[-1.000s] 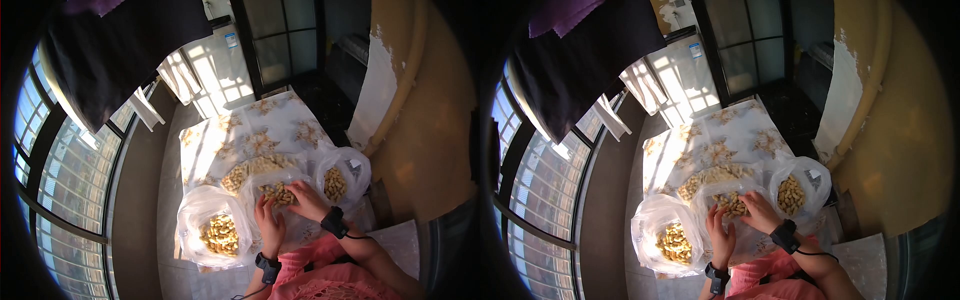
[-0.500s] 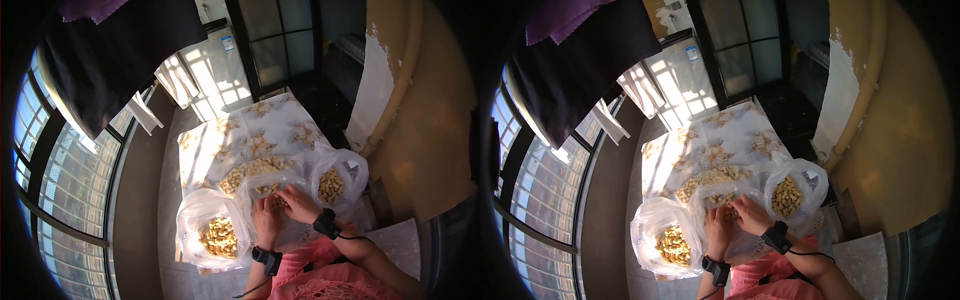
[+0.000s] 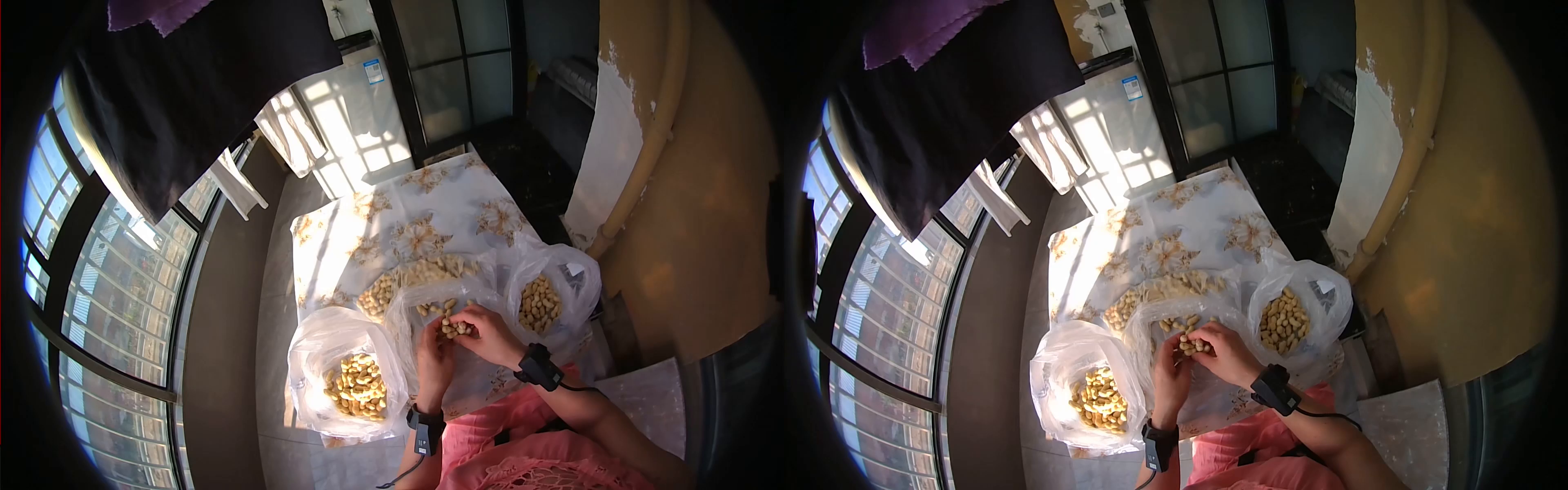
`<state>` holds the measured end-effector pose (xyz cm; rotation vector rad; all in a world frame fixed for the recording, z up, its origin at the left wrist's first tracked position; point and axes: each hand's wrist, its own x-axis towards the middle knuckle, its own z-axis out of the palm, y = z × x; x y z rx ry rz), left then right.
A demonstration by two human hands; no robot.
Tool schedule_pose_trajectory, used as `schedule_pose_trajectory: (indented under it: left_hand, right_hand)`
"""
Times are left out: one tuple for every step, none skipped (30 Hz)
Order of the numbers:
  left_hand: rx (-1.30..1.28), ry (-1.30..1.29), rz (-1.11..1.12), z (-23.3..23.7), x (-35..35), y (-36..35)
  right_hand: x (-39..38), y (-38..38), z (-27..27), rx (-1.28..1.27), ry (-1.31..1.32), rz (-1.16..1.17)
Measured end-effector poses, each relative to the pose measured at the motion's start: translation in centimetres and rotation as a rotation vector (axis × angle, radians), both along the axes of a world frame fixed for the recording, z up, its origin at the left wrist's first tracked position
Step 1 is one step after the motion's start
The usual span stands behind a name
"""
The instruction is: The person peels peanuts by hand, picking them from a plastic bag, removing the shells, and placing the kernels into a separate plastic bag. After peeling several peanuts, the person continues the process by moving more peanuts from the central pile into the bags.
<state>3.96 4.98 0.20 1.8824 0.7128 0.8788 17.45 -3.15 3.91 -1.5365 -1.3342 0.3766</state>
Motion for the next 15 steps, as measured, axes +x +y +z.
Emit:
schedule_pose_trajectory:
  left_hand:
    - [-0.148, -0.102, -0.063, -0.5, 0.2, -0.1]
    - [-0.296, -0.203, -0.127, -1.0, 0.3, -0.2]
    - [-0.296, -0.204, -0.127, -0.9, 0.4, -0.2]
    - [-0.519, -0.279, -0.171, -0.8, 0.5, -0.2]
    - [-0.742, -0.353, -0.215, -0.7, 0.7, -0.2]
    - [-0.742, -0.355, -0.215, -0.1, 0.8, -0.3]
    - [-0.814, -0.364, -0.219, 0.8, 0.8, -0.5]
    - [-0.886, -0.372, -0.223, 1.3, 0.8, -0.6]
    - [-0.886, -0.373, -0.222, 1.3, 1.0, -0.6]
    - [-0.910, -0.406, -0.198, 1.2, 1.1, -0.6]
    - [-0.934, -0.439, -0.173, 1.0, 1.3, -0.5]
    - [-0.934, -0.439, -0.173, 0.4, 1.2, -0.3]
    - [-0.966, -0.455, -0.165, -0.4, 1.1, 0.0]
    - [-0.999, -0.470, -0.157, -1.0, 1.0, 0.2]
    - [-1.000, -0.469, -0.156, -1.0, 0.9, 0.2]
  right_hand:
    - [0.0, 0.0, 0.2, -0.013, 0.007, -0.003]
    - [0.0, -0.1, 0.4, -0.027, 0.015, -0.005]
    - [0.0, -0.1, 0.6, -0.027, 0.013, -0.005]
    - [0.0, -0.1, 0.7, -0.031, -0.010, -0.007]
    - [0.1, -0.1, 0.8, -0.034, -0.033, -0.009]
    - [0.0, -0.1, 1.2, -0.034, -0.035, -0.009]
    - [-0.3, -0.1, 1.7, -0.037, -0.019, -0.005]
    - [-0.5, -0.2, 2.1, -0.039, -0.003, 0.000]
    - [-0.7, -0.2, 2.3, -0.039, -0.003, 0.001]
    - [-1.0, -0.3, 2.4, -0.016, 0.004, -0.005]
    - [-1.2, -0.3, 2.4, 0.008, 0.011, -0.012]
    - [-1.2, -0.3, 2.1, 0.008, 0.011, -0.012]
    - [-1.3, -0.2, 1.6, 0.035, 0.074, 0.013]
    - [-1.3, -0.1, 1.3, 0.063, 0.138, 0.038]
    - [-1.4, -0.2, 1.5, 0.062, 0.139, 0.038]
